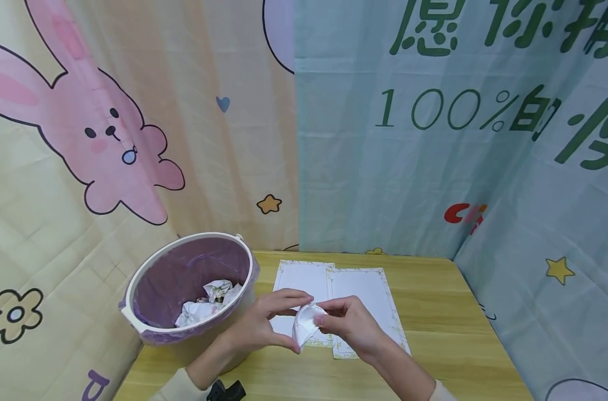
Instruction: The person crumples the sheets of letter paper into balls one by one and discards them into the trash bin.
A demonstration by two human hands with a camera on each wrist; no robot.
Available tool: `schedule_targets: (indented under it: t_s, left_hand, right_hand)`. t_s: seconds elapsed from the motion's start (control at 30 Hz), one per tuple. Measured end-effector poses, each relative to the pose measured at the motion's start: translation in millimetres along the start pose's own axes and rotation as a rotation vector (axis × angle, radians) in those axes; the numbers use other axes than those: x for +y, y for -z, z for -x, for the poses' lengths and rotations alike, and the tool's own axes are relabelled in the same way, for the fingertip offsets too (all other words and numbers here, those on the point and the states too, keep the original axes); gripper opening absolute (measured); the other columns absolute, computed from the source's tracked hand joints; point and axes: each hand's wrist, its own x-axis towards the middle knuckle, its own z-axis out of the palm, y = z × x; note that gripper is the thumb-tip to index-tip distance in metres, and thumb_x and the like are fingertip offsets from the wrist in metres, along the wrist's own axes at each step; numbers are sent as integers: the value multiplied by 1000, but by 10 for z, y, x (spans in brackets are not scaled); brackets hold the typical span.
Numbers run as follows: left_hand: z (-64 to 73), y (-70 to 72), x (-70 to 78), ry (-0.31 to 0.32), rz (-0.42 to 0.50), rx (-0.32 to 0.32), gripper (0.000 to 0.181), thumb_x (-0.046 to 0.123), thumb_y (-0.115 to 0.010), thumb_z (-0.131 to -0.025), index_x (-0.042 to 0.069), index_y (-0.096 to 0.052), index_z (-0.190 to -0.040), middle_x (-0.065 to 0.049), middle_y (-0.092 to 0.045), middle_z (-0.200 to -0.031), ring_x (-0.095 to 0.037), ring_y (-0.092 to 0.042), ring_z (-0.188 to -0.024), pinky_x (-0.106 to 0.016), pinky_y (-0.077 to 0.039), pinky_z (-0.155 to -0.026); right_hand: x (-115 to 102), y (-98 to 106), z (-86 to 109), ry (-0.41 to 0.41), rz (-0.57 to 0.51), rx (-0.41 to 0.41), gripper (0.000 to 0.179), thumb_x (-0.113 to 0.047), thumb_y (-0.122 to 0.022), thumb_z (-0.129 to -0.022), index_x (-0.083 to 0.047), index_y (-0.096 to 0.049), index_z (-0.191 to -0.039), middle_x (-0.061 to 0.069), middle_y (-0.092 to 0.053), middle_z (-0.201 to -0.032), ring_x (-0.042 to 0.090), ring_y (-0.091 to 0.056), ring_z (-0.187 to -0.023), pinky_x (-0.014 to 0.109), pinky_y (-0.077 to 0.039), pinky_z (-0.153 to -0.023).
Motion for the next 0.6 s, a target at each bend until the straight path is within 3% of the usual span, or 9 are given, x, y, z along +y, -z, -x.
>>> schedule_targets:
  t_s: [0.1, 0.33, 0.5, 0.6]
  left_hand:
    - [-9, -48, -16, -64, -100, 46, 76, -2, -94, -68, -7, -61, -136, -16, -62, -134, -26, -61, -122, -32, -60, -87]
    - [-13, -171, -84, -158, -190, 223, 61, -4, -94, -66, -1, -68, -121, -14, -69, -119, -24, -63, -110, -27, -61, -78]
    - [-6, -231, -159, -222, -186, 299, 56, -11, -93, -63, -2, -69, -112, -19, -70, -109, -27, -66, -102, -27, -61, -73]
    - [-12, -258, -187, -181, -117, 343, 53, -15, -91, -63, -2, -69, -110, -19, -70, -106, -25, -67, -99, -29, -62, -68]
  right_hand:
    - [12, -54, -10, -10, -54, 36, 24, 3, -60, -101, -8, -79, -113, 5, -75, -107, 10, -68, -93, 26, -58, -84]
    - [14, -180, -7, -16, -58, 136, 18, -3, -65, -101, -4, -79, -112, 5, -75, -102, 10, -67, -87, 25, -58, -80]
    - [22, -199, -8, -24, -15, 162, 22, -5, -65, -102, 7, -73, -118, 6, -75, -103, 11, -68, -90, 27, -59, -83]
    - [24, -191, 9, -12, 80, 182, 32, -9, -64, -104, 14, -66, -125, 10, -74, -108, 13, -69, -93, 29, -59, -86]
